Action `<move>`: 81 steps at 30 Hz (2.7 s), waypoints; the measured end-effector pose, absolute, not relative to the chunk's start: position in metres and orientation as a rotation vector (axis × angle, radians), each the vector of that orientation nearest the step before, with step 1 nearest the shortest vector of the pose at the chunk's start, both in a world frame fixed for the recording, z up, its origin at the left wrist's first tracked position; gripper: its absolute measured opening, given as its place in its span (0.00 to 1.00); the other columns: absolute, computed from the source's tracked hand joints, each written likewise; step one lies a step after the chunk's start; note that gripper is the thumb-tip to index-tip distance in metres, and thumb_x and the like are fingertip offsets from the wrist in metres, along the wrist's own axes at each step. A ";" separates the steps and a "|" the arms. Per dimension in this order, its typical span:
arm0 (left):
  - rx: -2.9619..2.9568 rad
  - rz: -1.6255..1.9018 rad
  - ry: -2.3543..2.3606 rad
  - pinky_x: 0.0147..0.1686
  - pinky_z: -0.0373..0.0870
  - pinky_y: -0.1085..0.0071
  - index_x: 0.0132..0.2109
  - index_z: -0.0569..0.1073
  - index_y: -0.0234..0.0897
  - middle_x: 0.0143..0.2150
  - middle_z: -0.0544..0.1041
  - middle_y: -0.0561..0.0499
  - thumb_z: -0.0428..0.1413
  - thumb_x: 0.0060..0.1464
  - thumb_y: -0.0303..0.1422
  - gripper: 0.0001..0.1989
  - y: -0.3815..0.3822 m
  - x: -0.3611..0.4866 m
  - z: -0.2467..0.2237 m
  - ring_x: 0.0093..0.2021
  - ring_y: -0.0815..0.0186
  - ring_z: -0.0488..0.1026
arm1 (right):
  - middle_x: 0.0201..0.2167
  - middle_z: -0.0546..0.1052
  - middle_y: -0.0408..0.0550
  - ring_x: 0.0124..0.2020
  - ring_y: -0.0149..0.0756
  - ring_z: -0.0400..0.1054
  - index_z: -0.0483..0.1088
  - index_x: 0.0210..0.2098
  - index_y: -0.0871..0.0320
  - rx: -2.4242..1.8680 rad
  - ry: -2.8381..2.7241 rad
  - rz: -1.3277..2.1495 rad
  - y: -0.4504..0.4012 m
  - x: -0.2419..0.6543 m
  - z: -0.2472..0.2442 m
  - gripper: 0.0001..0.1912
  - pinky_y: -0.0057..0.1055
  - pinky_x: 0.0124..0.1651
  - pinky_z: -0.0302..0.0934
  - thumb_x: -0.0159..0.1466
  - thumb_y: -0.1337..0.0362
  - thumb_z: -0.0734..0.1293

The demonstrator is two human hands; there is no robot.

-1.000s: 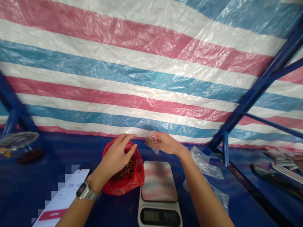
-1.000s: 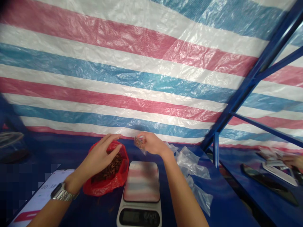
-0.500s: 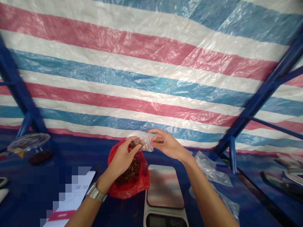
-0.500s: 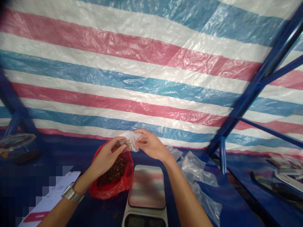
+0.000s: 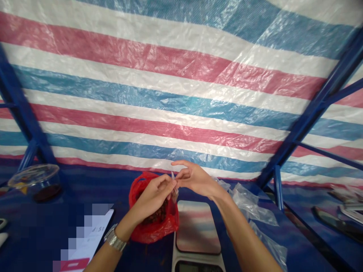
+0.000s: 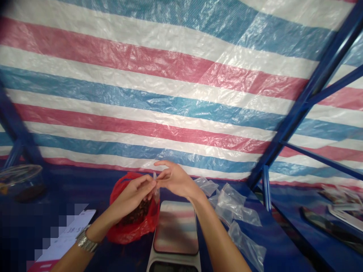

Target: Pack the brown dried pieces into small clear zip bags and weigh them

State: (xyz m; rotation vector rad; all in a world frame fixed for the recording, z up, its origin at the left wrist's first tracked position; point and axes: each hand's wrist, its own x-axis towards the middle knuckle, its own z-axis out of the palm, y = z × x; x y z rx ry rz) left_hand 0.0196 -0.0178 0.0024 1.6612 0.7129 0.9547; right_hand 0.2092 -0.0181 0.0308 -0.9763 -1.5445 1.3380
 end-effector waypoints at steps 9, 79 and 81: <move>1.574 0.926 0.661 0.33 0.66 0.72 0.32 0.72 0.38 0.27 0.73 0.54 0.54 0.65 0.47 0.19 -0.019 0.015 0.004 0.29 0.67 0.69 | 0.28 0.80 0.38 0.27 0.31 0.73 0.73 0.48 0.55 -0.966 -1.513 1.463 -0.027 0.206 0.043 0.24 0.30 0.36 0.67 0.52 0.68 0.77; 2.338 0.777 1.149 0.58 0.67 0.56 0.65 0.68 0.44 0.57 0.79 0.42 0.58 0.61 0.41 0.26 -0.002 -0.007 -0.014 0.57 0.50 0.75 | 0.32 0.79 0.45 0.31 0.37 0.72 0.75 0.57 0.53 -1.213 -1.767 0.705 -0.026 0.185 0.032 0.21 0.31 0.36 0.62 0.66 0.71 0.67; 2.356 0.784 1.153 0.61 0.65 0.53 0.67 0.67 0.44 0.60 0.78 0.41 0.59 0.60 0.41 0.29 -0.001 -0.008 -0.015 0.61 0.48 0.73 | 0.34 0.80 0.46 0.31 0.37 0.72 0.74 0.58 0.53 -1.191 -1.784 0.692 -0.025 0.185 0.031 0.21 0.31 0.36 0.62 0.66 0.71 0.67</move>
